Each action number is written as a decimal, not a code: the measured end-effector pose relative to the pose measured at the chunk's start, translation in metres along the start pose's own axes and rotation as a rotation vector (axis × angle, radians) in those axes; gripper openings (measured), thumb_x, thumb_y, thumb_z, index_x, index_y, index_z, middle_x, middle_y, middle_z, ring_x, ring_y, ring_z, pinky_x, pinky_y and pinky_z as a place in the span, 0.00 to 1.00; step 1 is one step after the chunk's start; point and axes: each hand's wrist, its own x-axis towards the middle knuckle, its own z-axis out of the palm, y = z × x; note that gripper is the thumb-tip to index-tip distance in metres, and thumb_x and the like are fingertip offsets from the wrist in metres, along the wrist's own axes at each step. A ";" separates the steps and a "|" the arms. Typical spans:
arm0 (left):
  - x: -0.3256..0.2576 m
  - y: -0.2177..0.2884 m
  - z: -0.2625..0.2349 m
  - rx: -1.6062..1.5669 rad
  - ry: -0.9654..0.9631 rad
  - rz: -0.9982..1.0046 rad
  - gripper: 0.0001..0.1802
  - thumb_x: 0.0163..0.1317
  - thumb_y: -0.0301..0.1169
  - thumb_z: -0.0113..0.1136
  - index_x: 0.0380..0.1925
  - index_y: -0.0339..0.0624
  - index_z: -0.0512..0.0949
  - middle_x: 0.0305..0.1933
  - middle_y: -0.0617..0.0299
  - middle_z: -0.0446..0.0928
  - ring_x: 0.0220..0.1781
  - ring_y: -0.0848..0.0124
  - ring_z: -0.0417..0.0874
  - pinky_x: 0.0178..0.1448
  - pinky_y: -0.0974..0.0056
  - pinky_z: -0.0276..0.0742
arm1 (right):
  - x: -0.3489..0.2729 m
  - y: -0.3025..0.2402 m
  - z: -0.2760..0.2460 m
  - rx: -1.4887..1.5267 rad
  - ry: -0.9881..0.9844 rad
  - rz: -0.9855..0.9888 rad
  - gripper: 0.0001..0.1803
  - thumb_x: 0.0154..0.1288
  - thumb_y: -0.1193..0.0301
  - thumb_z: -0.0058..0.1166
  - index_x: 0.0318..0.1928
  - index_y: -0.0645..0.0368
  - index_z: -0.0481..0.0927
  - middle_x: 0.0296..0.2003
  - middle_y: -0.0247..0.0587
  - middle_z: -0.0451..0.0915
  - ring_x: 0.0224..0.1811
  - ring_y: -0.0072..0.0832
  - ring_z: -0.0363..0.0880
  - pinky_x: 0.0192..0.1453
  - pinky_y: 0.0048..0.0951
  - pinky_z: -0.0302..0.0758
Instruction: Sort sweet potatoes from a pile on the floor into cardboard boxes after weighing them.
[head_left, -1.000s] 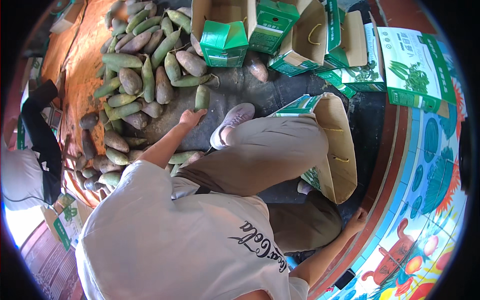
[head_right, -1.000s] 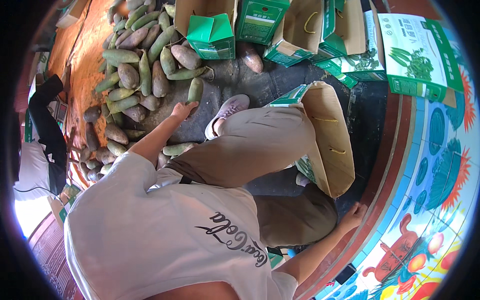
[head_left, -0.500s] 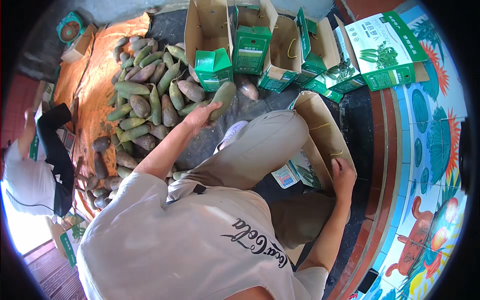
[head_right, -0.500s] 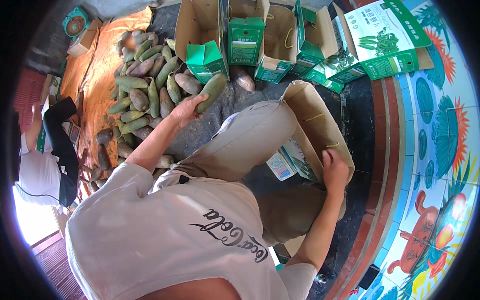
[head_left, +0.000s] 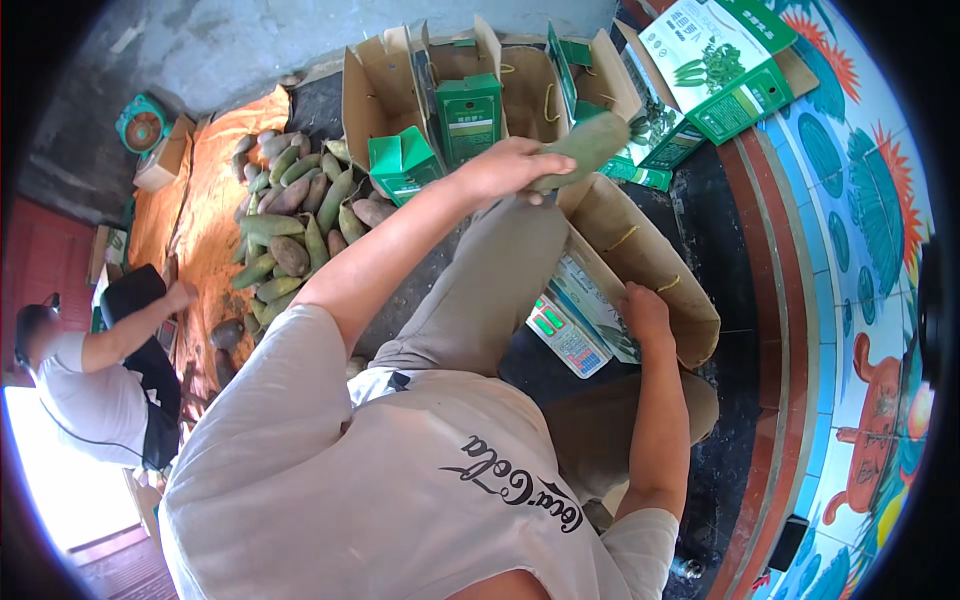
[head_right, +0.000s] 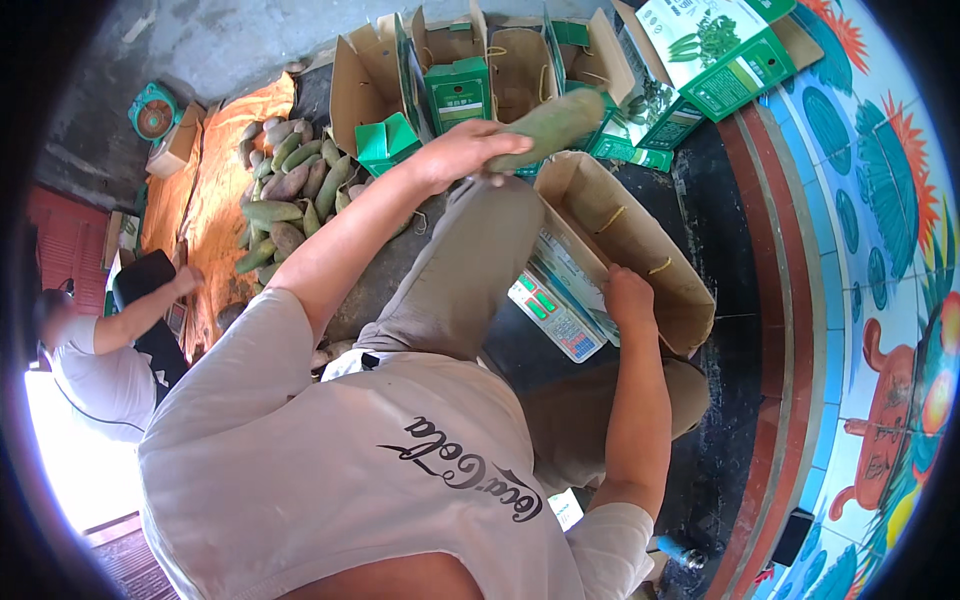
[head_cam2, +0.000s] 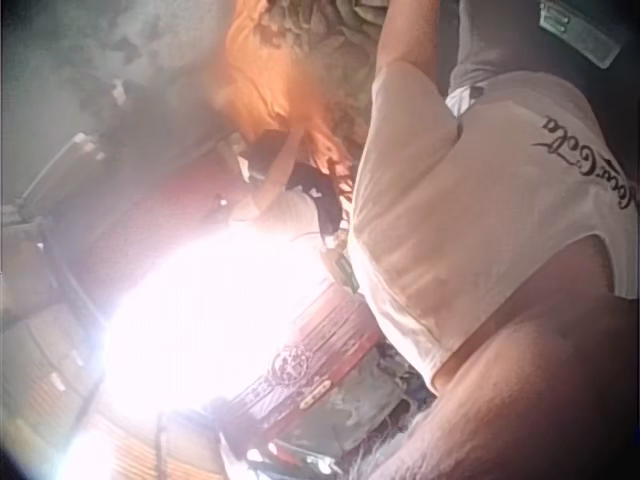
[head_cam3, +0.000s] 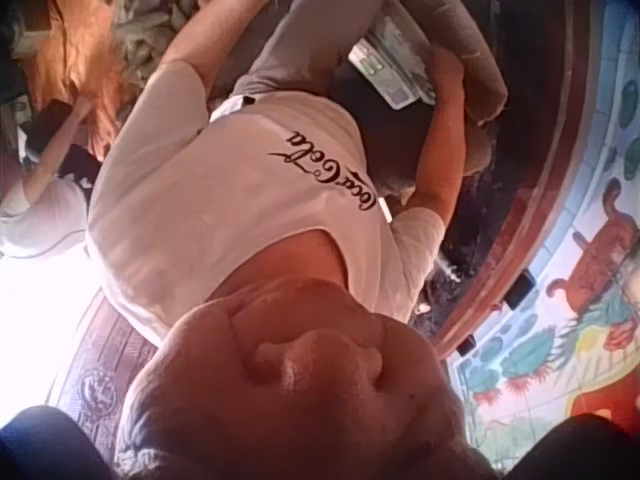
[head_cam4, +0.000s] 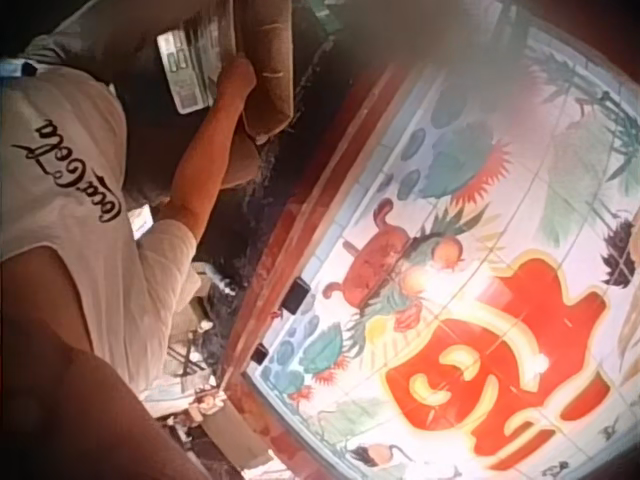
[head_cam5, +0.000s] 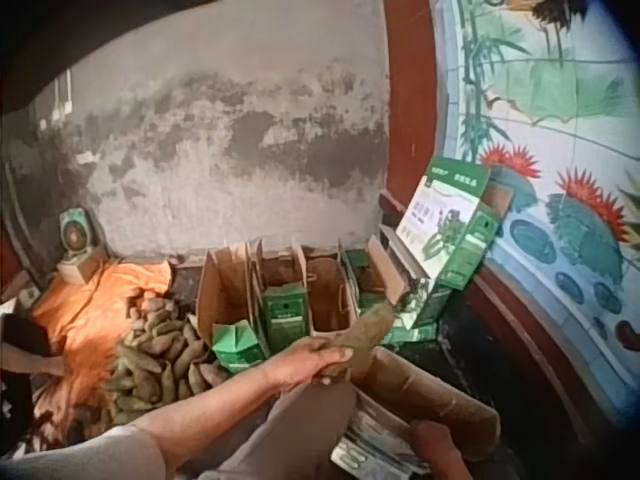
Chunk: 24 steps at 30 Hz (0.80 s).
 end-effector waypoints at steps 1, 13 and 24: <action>0.008 0.005 0.010 0.008 -0.011 0.001 0.28 0.58 0.49 0.60 0.44 0.31 0.75 0.32 0.61 0.76 0.28 0.75 0.76 0.32 0.71 0.72 | -0.001 0.001 0.001 -0.006 0.015 0.005 0.06 0.57 0.73 0.49 0.35 0.60 0.75 0.34 0.49 0.80 0.41 0.45 0.79 0.44 0.43 0.76; 0.072 -0.023 0.109 0.644 -0.085 -0.036 0.34 0.50 0.56 0.58 0.31 0.29 0.80 0.27 0.50 0.81 0.30 0.62 0.84 0.41 0.63 0.78 | 0.008 -0.002 -0.001 -0.047 0.012 0.107 0.11 0.60 0.66 0.52 0.39 0.61 0.73 0.36 0.51 0.80 0.42 0.46 0.79 0.45 0.44 0.75; 0.034 -0.012 0.113 0.948 -0.116 0.142 0.29 0.50 0.53 0.56 0.32 0.33 0.80 0.36 0.46 0.80 0.42 0.54 0.82 0.48 0.56 0.77 | 0.007 -0.009 0.001 -0.059 -0.035 0.055 0.11 0.60 0.68 0.49 0.41 0.61 0.74 0.34 0.53 0.80 0.39 0.48 0.80 0.43 0.44 0.76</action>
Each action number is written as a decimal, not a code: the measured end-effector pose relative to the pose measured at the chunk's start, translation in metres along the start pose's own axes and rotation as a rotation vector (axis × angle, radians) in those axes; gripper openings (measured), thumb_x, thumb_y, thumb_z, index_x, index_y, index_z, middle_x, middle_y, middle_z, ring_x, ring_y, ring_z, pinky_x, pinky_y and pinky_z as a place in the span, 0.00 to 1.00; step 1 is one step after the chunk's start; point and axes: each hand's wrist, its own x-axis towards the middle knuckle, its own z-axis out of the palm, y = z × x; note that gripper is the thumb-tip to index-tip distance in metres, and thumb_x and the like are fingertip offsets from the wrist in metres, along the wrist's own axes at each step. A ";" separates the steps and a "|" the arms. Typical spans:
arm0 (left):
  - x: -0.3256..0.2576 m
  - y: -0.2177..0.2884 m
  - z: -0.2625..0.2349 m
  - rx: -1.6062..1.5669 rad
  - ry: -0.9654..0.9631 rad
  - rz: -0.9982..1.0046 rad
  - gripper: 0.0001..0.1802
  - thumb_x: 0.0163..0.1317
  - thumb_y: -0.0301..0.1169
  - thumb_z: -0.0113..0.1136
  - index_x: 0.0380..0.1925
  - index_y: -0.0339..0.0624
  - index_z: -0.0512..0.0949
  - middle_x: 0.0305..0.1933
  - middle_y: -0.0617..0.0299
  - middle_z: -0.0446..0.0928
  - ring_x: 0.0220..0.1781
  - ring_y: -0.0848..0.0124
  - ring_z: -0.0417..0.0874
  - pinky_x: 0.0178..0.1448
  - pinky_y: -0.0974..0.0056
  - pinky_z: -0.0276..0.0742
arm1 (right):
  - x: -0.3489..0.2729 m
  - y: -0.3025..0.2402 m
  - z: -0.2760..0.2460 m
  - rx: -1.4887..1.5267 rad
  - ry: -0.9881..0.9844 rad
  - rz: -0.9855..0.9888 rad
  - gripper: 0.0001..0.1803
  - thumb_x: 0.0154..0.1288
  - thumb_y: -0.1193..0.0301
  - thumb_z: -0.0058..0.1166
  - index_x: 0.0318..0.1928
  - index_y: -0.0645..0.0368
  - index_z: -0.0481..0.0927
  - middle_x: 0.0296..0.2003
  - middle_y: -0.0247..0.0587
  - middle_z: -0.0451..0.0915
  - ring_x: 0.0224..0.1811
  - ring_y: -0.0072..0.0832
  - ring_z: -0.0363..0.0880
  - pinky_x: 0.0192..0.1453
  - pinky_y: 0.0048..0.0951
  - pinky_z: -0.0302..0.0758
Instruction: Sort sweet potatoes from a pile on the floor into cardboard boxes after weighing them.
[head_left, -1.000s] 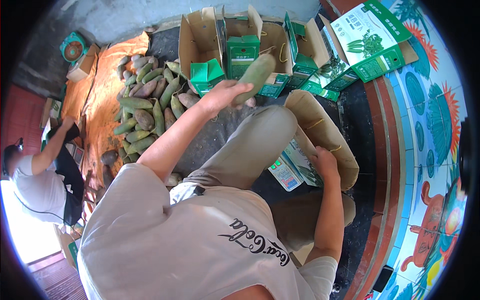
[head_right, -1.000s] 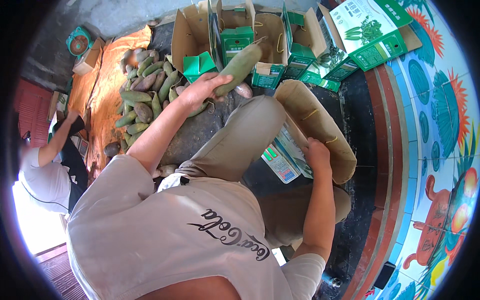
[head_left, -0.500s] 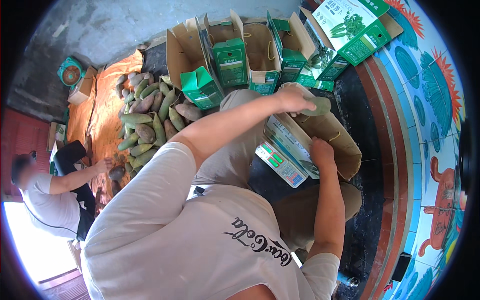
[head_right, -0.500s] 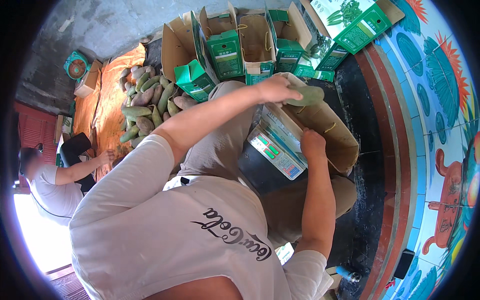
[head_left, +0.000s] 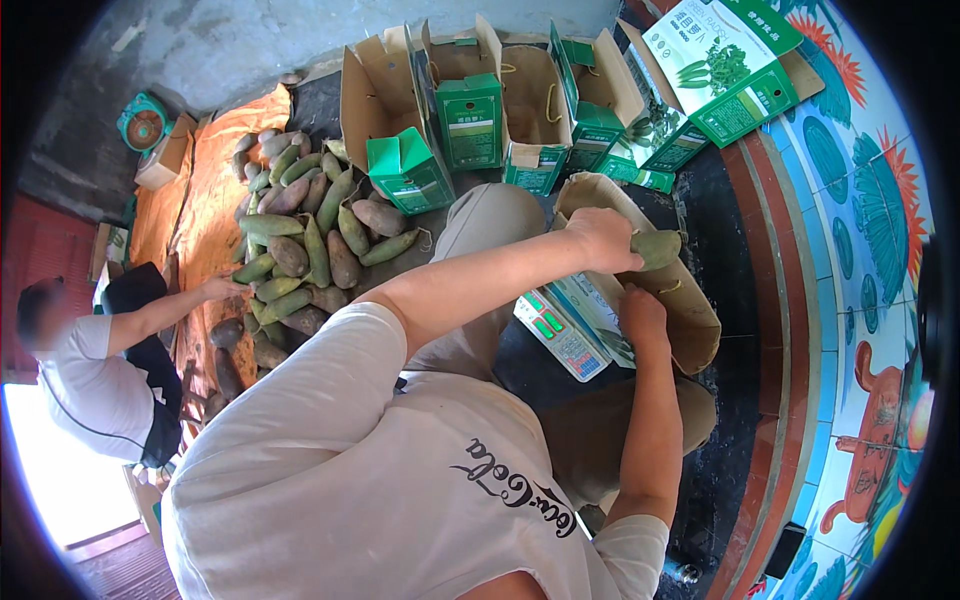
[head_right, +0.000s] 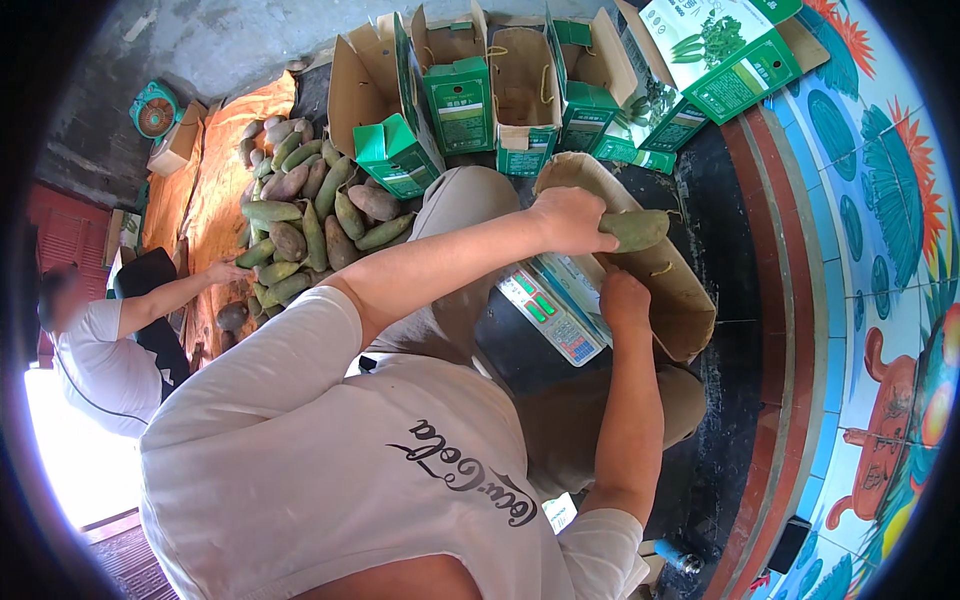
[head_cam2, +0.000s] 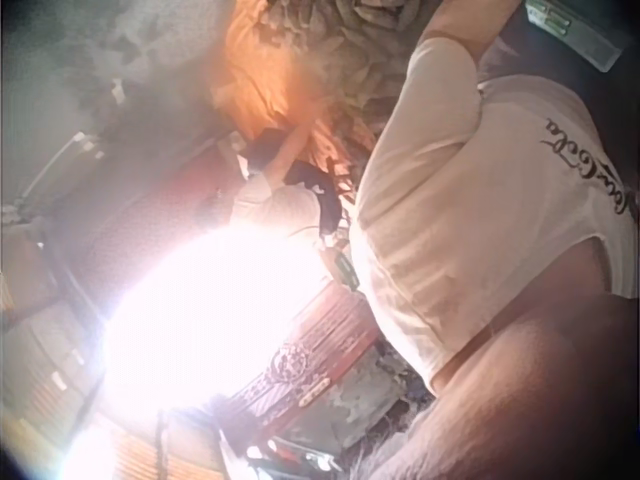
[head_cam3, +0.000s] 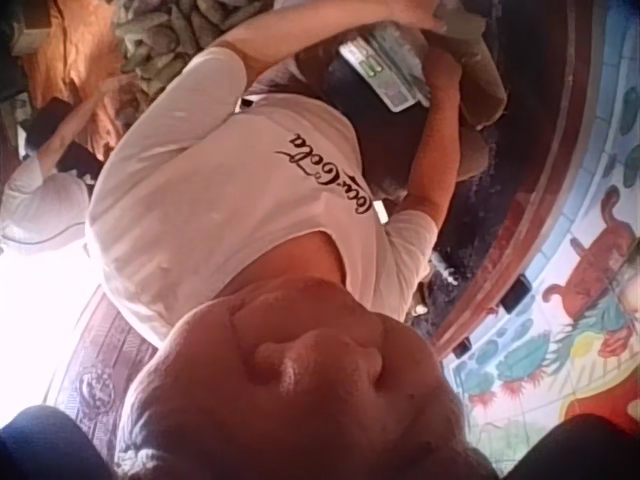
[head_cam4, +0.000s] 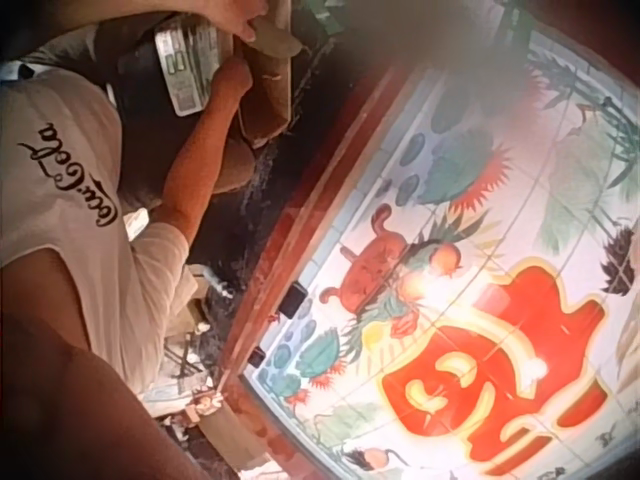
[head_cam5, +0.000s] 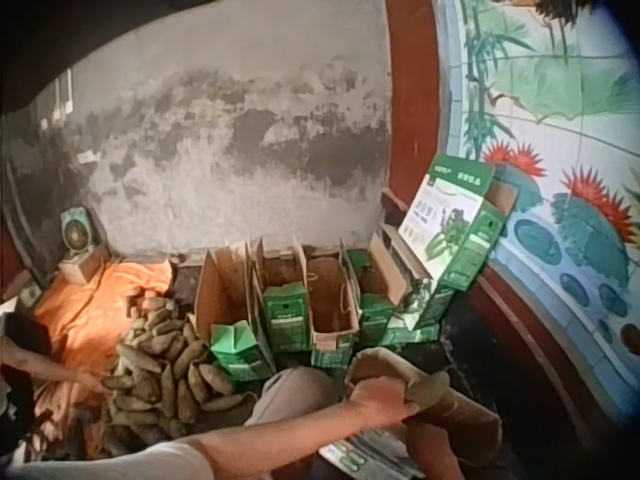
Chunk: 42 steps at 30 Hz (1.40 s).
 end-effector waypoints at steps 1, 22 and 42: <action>-0.002 0.002 -0.003 0.057 -0.023 0.018 0.28 0.50 0.52 0.56 0.32 0.33 0.80 0.35 0.46 0.80 0.41 0.54 0.82 0.47 0.55 0.77 | -0.001 -0.002 -0.001 -0.001 0.014 -0.015 0.11 0.60 0.69 0.48 0.41 0.61 0.74 0.34 0.53 0.80 0.39 0.48 0.80 0.43 0.44 0.76; 0.026 -0.043 0.014 0.088 -0.022 0.150 0.32 0.54 0.47 0.60 0.54 0.40 0.73 0.47 0.52 0.79 0.50 0.55 0.79 0.56 0.57 0.73 | 0.002 -0.007 -0.008 -0.036 -0.020 -0.034 0.08 0.62 0.71 0.45 0.37 0.60 0.76 0.34 0.51 0.81 0.39 0.46 0.81 0.42 0.43 0.77; -0.191 -0.362 0.040 0.170 0.365 -0.369 0.16 0.57 0.39 0.57 0.40 0.41 0.78 0.38 0.47 0.80 0.43 0.48 0.79 0.46 0.52 0.74 | -0.016 0.013 -0.036 0.410 -0.062 0.010 0.18 0.66 0.58 0.47 0.46 0.58 0.77 0.41 0.51 0.80 0.45 0.45 0.77 0.51 0.38 0.73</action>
